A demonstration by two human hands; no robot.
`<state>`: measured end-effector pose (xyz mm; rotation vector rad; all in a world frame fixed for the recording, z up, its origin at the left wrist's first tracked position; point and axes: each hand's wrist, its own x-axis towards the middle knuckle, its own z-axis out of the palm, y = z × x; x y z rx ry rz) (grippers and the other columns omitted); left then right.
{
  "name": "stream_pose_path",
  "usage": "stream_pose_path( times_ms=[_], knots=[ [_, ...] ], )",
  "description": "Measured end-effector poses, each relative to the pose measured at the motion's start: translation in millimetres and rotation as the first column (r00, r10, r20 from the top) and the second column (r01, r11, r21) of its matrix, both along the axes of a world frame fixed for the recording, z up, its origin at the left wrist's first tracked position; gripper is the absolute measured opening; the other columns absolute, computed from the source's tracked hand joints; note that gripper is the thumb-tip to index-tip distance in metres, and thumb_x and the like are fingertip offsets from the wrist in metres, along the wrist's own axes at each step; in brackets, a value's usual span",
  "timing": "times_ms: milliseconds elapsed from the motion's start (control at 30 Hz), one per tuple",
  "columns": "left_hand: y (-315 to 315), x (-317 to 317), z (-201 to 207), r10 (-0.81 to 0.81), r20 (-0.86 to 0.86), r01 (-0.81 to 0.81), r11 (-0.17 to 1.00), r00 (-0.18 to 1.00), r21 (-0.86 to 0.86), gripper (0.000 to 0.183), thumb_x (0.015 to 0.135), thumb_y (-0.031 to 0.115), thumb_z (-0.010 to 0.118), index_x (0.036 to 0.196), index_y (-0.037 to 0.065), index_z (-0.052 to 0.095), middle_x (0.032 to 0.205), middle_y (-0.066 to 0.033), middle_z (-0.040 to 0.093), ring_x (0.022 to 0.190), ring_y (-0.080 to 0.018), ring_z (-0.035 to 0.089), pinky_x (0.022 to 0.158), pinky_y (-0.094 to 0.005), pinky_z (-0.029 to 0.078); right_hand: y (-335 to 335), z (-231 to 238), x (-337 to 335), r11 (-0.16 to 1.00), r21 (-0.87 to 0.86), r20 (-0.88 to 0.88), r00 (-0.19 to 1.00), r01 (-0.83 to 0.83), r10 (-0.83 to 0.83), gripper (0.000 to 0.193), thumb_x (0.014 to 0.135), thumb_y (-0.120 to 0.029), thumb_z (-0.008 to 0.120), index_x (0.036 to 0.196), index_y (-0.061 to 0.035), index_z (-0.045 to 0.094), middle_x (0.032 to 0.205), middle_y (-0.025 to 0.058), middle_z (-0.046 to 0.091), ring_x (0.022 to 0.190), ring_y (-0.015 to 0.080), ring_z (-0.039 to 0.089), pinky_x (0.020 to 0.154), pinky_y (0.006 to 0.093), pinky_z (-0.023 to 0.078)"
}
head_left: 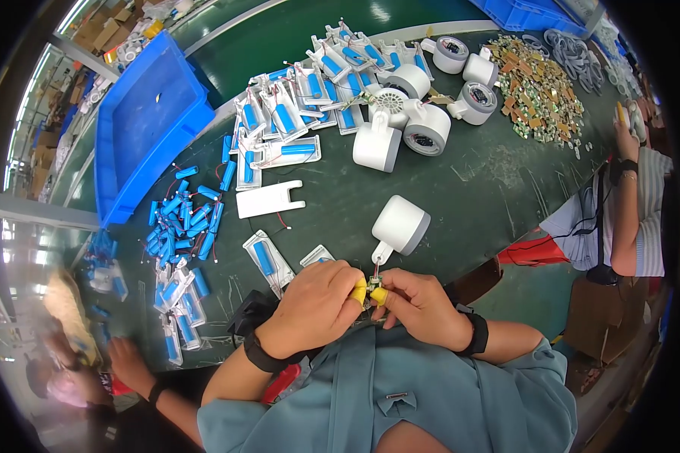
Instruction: The person connects a circuit board to a white plastic housing and then fits a battery into a separate plastic casing. This process is repeated for several units, with the components and partially assembled devices being picked up and placed back on the table.
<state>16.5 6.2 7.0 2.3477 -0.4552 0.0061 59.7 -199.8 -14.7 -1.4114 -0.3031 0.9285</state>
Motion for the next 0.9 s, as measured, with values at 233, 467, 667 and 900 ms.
stream_pose_path(
  times_ms=[233, 467, 667, 900],
  knots=[
    [6.5, 5.8, 3.8, -0.041, -0.122, 0.035, 0.998, 0.992, -0.057, 0.022, 0.078, 0.007, 0.059, 0.099, 0.003, 0.055, 0.085, -0.0121, 0.058, 0.076, -0.0340, 0.058, 0.065, -0.0410, 0.047, 0.8, 1.1, -1.3, 1.000, 0.005, 0.036, 0.999, 0.000, -0.001, 0.014, 0.097, 0.000, 0.047, 0.106, 0.0031, 0.058, 0.089, 0.0062, 0.064, 0.076, 0.0093, 0.066, 0.060, 0.0235, 0.055],
    [-1.4, 0.5, 5.6, 0.065, -0.248, -0.093, 0.990, 0.967, -0.105, 0.022, 0.081, 0.007, 0.061, 0.101, 0.002, 0.056, 0.083, -0.0107, 0.057, 0.069, -0.0259, 0.058, 0.060, -0.0346, 0.046, -0.6, 0.4, -0.6, 1.000, -0.022, 0.074, 0.997, 0.011, -0.009, 0.016, 0.100, -0.002, 0.046, 0.110, 0.0034, 0.056, 0.090, 0.0070, 0.066, 0.077, 0.0103, 0.066, 0.061, 0.0239, 0.057],
    [-5.9, -5.5, -5.5, 0.104, -0.271, -0.167, 0.961, 0.957, -0.220, 0.022, 0.081, 0.003, 0.060, 0.102, 0.001, 0.055, 0.082, -0.0091, 0.056, 0.064, -0.0203, 0.056, 0.057, -0.0309, 0.044, 1.7, 2.1, -2.2, 0.999, -0.033, 0.087, 0.996, 0.017, -0.014, 0.014, 0.099, -0.001, 0.044, 0.106, 0.0033, 0.055, 0.086, 0.0072, 0.065, 0.074, 0.0107, 0.066, 0.059, 0.0240, 0.056],
    [-7.6, -6.4, -10.7, 0.078, -0.215, -0.129, 0.963, 0.974, -0.235, 0.024, 0.080, 0.000, 0.059, 0.103, 0.001, 0.055, 0.082, -0.0094, 0.056, 0.064, -0.0205, 0.056, 0.057, -0.0310, 0.044, 3.1, 1.2, -4.5, 0.998, -0.055, 0.139, 0.990, 0.023, -0.015, 0.013, 0.098, 0.000, 0.044, 0.101, 0.0032, 0.056, 0.081, 0.0066, 0.065, 0.068, 0.0105, 0.066, 0.055, 0.0238, 0.053]
  ],
)
